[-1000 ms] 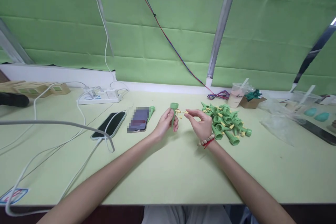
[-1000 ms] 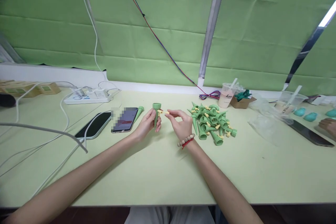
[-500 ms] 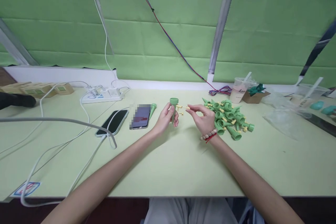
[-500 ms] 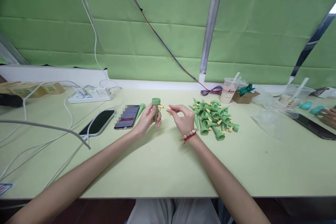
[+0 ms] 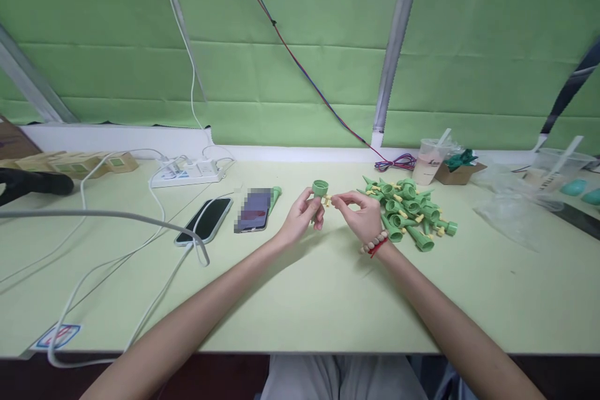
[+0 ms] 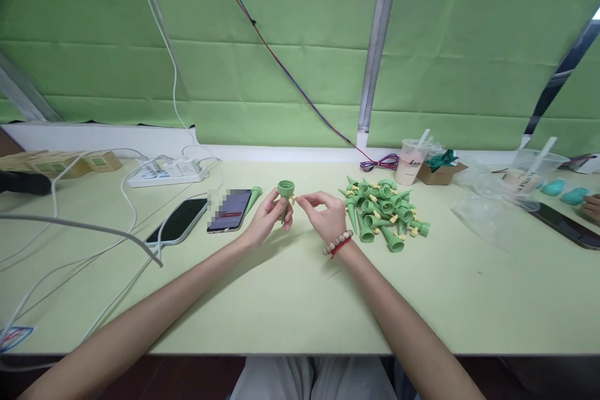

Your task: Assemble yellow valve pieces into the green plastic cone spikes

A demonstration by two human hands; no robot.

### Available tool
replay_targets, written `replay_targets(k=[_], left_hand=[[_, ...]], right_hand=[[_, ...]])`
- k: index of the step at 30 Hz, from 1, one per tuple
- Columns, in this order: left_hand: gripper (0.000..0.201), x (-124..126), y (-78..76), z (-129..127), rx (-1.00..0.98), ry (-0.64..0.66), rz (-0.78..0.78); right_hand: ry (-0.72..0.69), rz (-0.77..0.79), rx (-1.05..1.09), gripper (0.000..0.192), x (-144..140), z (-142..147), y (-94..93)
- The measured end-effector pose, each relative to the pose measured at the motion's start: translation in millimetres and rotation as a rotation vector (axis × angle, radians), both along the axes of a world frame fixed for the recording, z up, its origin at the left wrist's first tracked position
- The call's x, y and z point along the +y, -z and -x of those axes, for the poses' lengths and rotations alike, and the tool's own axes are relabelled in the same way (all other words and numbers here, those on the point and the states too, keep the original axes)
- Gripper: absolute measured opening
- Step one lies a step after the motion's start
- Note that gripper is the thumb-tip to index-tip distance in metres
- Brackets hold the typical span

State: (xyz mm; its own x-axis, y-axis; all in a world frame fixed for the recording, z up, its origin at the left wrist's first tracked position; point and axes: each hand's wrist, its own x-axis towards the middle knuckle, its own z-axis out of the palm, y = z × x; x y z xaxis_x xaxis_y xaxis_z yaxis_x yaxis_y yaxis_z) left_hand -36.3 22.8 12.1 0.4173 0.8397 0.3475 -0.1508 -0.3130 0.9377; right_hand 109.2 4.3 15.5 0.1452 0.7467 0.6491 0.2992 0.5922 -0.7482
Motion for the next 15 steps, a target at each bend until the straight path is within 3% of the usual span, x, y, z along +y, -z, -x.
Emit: replay_targets(k=[5, 11, 15], left_hand=[[0.031, -4.8, 3.1, -4.0, 0.023, 0.019, 0.036], [0.033, -0.8, 4.2, -3.7, -0.019, -0.001, 0.077], [0.031, 1.5, 5.1, -2.6, -0.003, 0.0, 0.047]], right_hand=[[-0.121, 0.2, -0.016, 0.059, 4.3, -3.1, 6.1], [-0.156, 0.137, 0.062, 0.035, 8.1, -3.8, 4.2], [-0.199, 0.224, 0.117, 0.036, 7.2, -2.4, 3.1]])
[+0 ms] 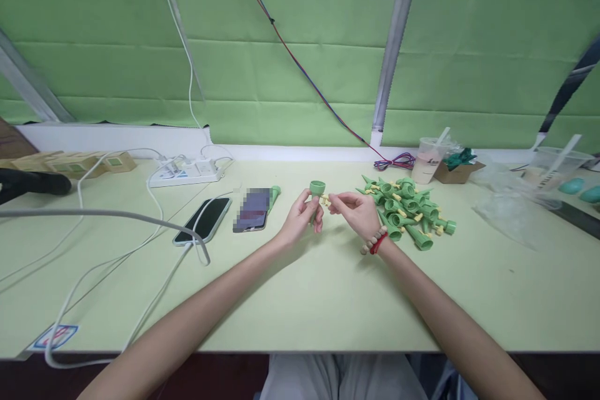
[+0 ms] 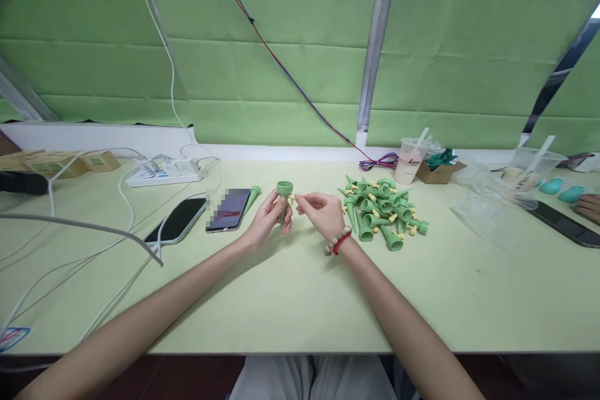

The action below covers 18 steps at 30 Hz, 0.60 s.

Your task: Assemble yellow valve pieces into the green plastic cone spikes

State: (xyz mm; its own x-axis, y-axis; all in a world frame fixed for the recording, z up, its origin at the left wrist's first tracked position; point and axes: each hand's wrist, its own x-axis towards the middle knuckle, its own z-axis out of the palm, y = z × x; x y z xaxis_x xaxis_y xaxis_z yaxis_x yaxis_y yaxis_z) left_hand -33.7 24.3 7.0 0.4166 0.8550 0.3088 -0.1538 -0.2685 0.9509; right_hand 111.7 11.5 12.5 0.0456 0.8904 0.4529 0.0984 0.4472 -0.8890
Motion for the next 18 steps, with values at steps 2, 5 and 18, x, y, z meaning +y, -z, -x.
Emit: replay_targets(k=[2, 5, 18], left_hand=[[0.032, -0.6, 0.7, -0.5, 0.014, 0.013, 0.01], [0.032, -1.6, 1.1, -1.0, 0.015, 0.008, 0.04], [0.033, -1.2, 0.9, -0.2, 0.022, -0.01, 0.044]], right_hand=[[-0.05, 0.058, 0.001, 0.047, 0.4, -0.1, 1.3], [-0.048, 0.049, -0.014, 0.048, 1.9, -0.9, 2.7], [-0.003, 0.098, 0.022, 0.042, 7.7, -5.0, 3.2]])
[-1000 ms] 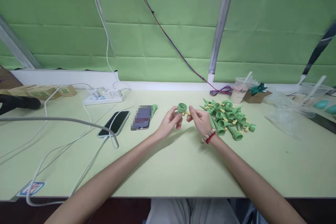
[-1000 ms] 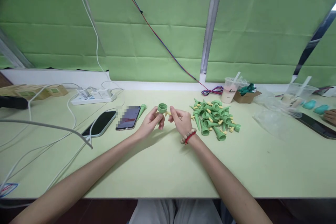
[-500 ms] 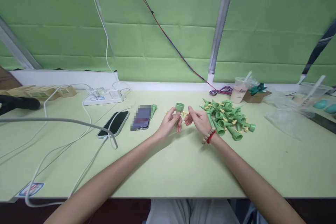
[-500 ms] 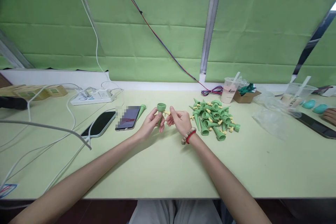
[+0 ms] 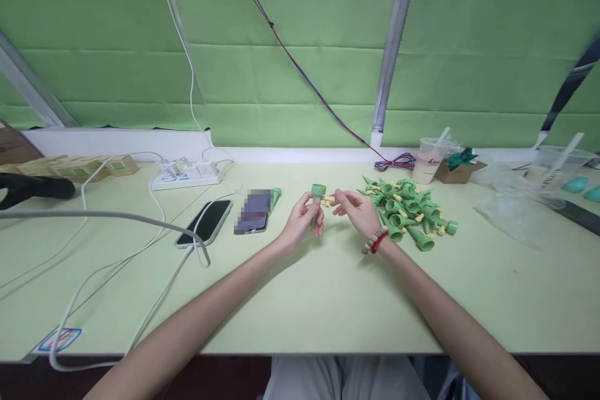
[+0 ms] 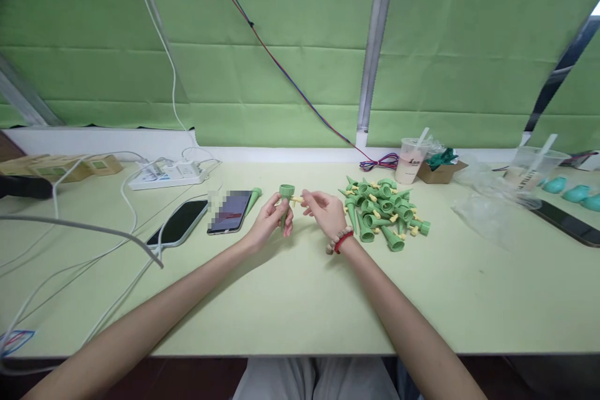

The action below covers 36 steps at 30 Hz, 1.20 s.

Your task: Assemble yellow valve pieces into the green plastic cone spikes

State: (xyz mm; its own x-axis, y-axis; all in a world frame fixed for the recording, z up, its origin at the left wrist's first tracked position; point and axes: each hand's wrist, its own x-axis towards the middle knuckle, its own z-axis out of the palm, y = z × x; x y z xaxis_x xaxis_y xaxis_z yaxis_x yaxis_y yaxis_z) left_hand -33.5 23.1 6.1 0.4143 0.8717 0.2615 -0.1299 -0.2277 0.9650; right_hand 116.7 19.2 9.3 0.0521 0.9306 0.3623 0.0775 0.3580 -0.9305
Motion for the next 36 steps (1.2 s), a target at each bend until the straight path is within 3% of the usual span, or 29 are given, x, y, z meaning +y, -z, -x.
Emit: replay_targets(k=[5, 9, 14, 23, 27, 32, 36], left_hand=[[0.034, 1.6, -0.6, 0.7, -0.006, -0.013, -0.009], [0.032, 3.3, -0.5, 1.8, 0.011, -0.007, -0.009], [0.033, 5.0, -1.0, 3.0, 0.011, -0.06, 0.007], [0.033, 4.4, 4.2, 1.7, 0.047, -0.019, -0.018], [0.034, 3.8, 1.7, 1.0, 0.05, -0.052, -0.003], [0.03, 2.6, -0.6, 1.9, 0.14, -0.018, -0.067], [0.027, 2.2, 0.8, 2.6, 0.149, 0.002, -0.08]], right_hand=[[-0.044, 0.034, 0.022, 0.038, -0.7, 0.7, -2.3], [-0.058, 0.085, 0.008, 0.048, 0.4, 1.8, 0.5], [-0.031, 0.003, 0.009, 0.038, 2.1, -1.1, -0.3], [-0.05, 0.041, 0.053, 0.032, 2.7, 0.8, 0.8], [-0.074, 0.012, 0.034, 0.033, -0.4, 1.8, -1.6], [-0.011, 0.008, -0.031, 0.034, -2.2, 3.1, -0.7], [-0.05, -0.022, -0.131, 0.042, -4.3, 5.4, 2.1]])
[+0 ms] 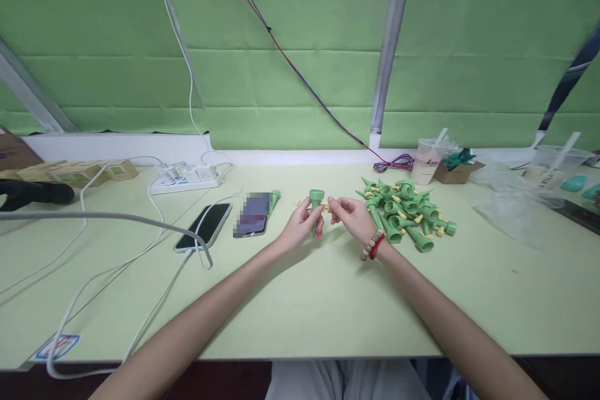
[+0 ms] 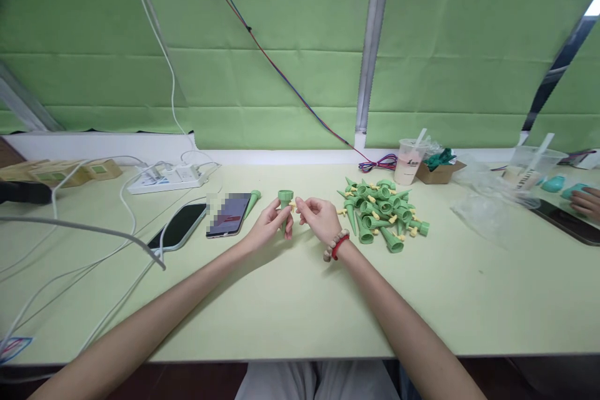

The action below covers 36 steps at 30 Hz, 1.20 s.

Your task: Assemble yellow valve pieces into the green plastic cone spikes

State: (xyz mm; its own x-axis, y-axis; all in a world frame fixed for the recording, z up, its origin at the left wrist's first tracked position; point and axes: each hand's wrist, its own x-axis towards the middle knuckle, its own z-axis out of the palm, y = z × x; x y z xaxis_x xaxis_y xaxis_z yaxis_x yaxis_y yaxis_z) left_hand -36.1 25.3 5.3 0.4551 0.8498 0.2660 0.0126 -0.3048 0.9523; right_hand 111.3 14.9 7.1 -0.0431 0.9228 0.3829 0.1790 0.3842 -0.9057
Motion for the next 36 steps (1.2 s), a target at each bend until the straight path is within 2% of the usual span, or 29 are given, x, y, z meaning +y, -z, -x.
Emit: replay_targets(k=[2, 8, 14, 16, 18, 21, 23, 25, 30, 33, 36], left_hand=[[0.028, 0, -0.1, 0, -0.007, 0.011, 0.015], [0.032, -1, -2.6, -1, -0.039, 0.009, 0.059], [0.034, 0, -0.6, 1, 0.022, 0.085, 0.076], [0.034, 1, 0.3, 1, 0.049, 0.091, 0.031], [0.033, 1, 1.1, 2, 0.079, 0.06, -0.04], [0.031, -1, 1.6, 3, 0.118, -0.003, -0.134], [0.032, -2, 1.4, 2, 0.114, 0.0, -0.124], [0.034, -2, 0.9, 1, 0.086, 0.038, -0.057], [0.035, 0, -1.0, 1, -0.012, 0.047, 0.107], [0.036, 2, -2.4, 3, -0.016, 0.07, 0.141], [0.035, 3, -1.9, 5, 0.054, 0.121, 0.107]], right_hand=[[-0.01, -0.04, -0.079, 0.043, -2, 0, 0.5], [0.142, -0.259, -0.444, 0.029, -1, -5, 2.0], [0.178, -0.34, -0.668, 0.024, -1, -9, 0.8], [0.179, -0.356, -0.687, 0.026, -2, -8, 1.0], [0.151, -0.336, -0.61, 0.03, -2, -7, 2.7], [0.041, -0.186, -0.368, 0.04, 0, -3, 6.5], [-0.004, -0.081, -0.272, 0.045, 1, -2, 7.2], [0.016, -0.069, -0.329, 0.048, 0, -3, 5.4], [0.181, -0.283, -0.693, 0.036, -4, -9, -1.5], [0.174, -0.314, -0.723, 0.03, -6, -10, -2.5], [0.144, -0.311, -0.69, 0.03, -6, -9, -3.1]])
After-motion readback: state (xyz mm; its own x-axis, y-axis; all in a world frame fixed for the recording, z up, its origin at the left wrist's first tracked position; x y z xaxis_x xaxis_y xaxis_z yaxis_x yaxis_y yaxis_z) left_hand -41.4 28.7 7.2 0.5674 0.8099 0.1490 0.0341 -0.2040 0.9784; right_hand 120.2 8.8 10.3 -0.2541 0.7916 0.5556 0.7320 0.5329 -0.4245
